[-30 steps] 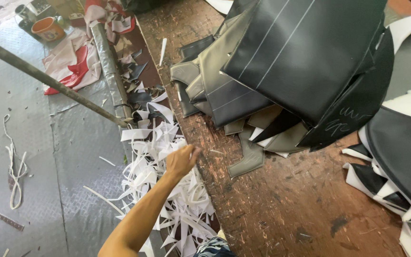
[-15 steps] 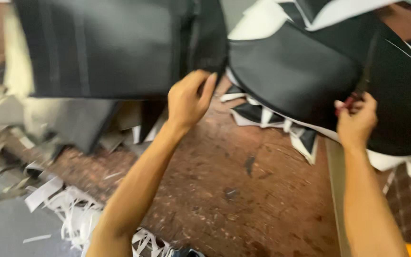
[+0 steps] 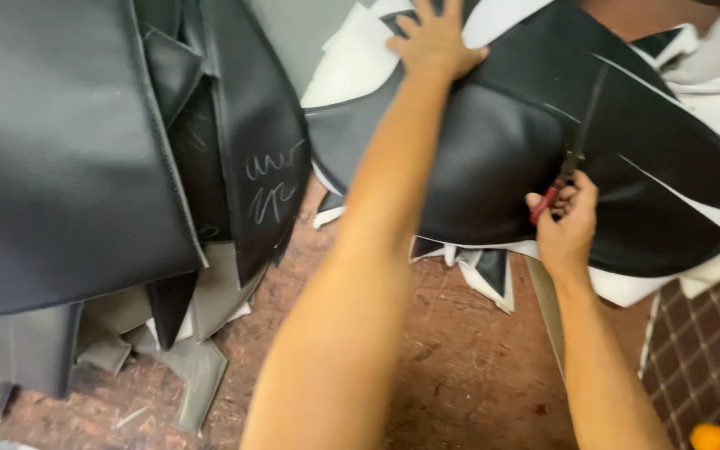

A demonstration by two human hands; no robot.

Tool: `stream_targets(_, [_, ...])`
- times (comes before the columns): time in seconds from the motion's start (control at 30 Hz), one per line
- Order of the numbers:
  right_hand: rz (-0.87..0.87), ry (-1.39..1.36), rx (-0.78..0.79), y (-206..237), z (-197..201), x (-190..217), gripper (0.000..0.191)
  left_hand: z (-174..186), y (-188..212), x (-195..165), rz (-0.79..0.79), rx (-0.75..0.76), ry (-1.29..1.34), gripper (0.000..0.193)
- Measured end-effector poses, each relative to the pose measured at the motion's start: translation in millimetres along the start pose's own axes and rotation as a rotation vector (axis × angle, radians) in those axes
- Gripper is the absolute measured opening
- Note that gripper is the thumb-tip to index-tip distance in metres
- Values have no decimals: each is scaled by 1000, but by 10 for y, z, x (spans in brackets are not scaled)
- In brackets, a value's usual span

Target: The person trims excess white foam backing from pre-cut black vinyl upholstery pieces using red-handled scissors, holding each piece up and cutting along its edge. They work through several pieces one at a time, tossing trimmed scraps onto the floor beside the workbench.

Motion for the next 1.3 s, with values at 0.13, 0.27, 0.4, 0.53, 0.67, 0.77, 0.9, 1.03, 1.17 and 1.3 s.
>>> stream_targets(0.13, [52, 114, 3, 13, 5, -9, 60, -110, -12, -6, -67, 58, -42, 50])
stream_targets(0.27, [30, 135, 41, 11, 44, -80, 60, 60, 263, 212, -305, -203, 176, 48])
stream_targets(0.4, [-71, 64, 98, -54, 121, -164, 55, 367, 1502, 766, -443, -432, 490, 74])
stream_targets(0.53, [-74, -547, 183, 326, 66, -155, 16, 470, 2983, 1299, -279, -218, 600, 77])
stream_targets(0.67, [128, -86, 234, 1194, -69, -117, 14, 458, 4169, 1455, -139, -34, 698, 76])
stream_targets(0.77, [15, -210, 280, 1729, -259, -148, 46, 373, 4485, 1607, -83, 57, 702, 63])
stream_targets(0.9, [-151, -348, 372, 2082, -425, -176, 54, 257, 4173, 1863, 59, -220, 562, 77])
stream_targets(1.03, [-148, -392, 367, 2128, -477, -20, 54, 243, 3594, 1968, 92, -217, 332, 89])
stream_targets(1.17, [-162, -315, 359, 2056, -501, 182, 51, 336, 3305, 1940, 245, 91, 482, 84])
stream_targets(1.3, [-113, -266, 351, 2034, -418, 326, 49, 397, 3295, 1864, 385, 247, 1040, 74])
Point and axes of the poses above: each hand's wrist, its own y-axis away from the middle knuckle, its own z-axis out of the back of the hand, x = y × z, the point moved 2 cm from there along -y, towards the middle knuckle, and after that the axes turned 8 degrees about -x, right-handed, at the moved point
